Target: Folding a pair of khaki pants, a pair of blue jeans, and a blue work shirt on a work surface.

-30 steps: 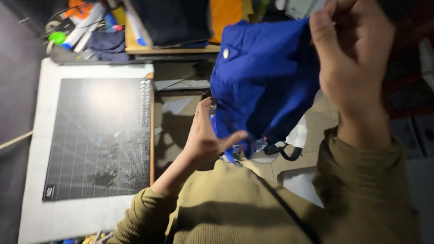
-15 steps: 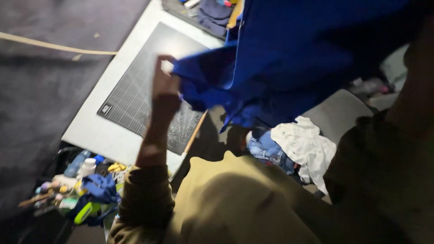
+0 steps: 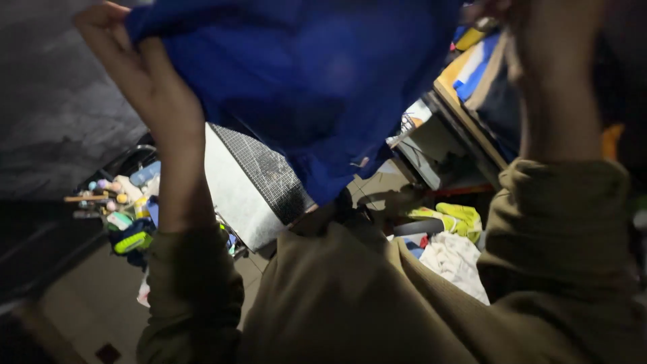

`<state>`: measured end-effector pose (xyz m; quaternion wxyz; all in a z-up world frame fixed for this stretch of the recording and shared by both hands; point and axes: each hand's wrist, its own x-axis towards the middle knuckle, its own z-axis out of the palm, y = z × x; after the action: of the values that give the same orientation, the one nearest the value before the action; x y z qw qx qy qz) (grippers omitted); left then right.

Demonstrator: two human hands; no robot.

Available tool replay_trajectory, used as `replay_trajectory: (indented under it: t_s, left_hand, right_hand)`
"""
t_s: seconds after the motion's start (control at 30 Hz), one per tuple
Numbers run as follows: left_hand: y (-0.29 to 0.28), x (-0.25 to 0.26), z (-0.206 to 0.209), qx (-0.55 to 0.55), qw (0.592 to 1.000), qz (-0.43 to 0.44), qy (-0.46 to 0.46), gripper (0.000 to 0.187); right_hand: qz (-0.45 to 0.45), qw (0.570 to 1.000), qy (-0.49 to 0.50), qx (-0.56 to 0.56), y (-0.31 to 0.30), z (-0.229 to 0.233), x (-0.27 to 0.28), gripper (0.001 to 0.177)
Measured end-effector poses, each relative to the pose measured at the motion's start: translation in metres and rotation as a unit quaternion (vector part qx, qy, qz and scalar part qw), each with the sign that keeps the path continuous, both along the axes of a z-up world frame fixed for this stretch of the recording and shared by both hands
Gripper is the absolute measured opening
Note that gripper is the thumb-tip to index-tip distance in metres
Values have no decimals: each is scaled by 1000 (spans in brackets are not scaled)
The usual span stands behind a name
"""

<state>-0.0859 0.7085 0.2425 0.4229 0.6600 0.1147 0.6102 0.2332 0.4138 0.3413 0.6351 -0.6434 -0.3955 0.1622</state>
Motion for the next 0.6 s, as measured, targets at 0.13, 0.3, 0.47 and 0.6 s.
replay_trajectory:
  t_s: [0.13, 0.3, 0.47, 0.6]
  left_hand:
    - [-13, 7, -58, 39, 953, 143, 265, 35]
    - [-76, 46, -130, 22, 912, 192, 362, 33]
    - [-159, 71, -201, -150, 832, 130, 518, 16]
    - [-211, 73, -272, -255, 739, 41, 622, 21]
  right_hand:
    - [-14, 969, -180, -171, 42, -54, 20, 33]
    - [230, 958, 59, -161, 56, -149, 59, 25]
    - [218, 915, 213, -265, 19, -304, 101, 20]
    - [177, 881, 231, -373, -27, -448, 115, 24]
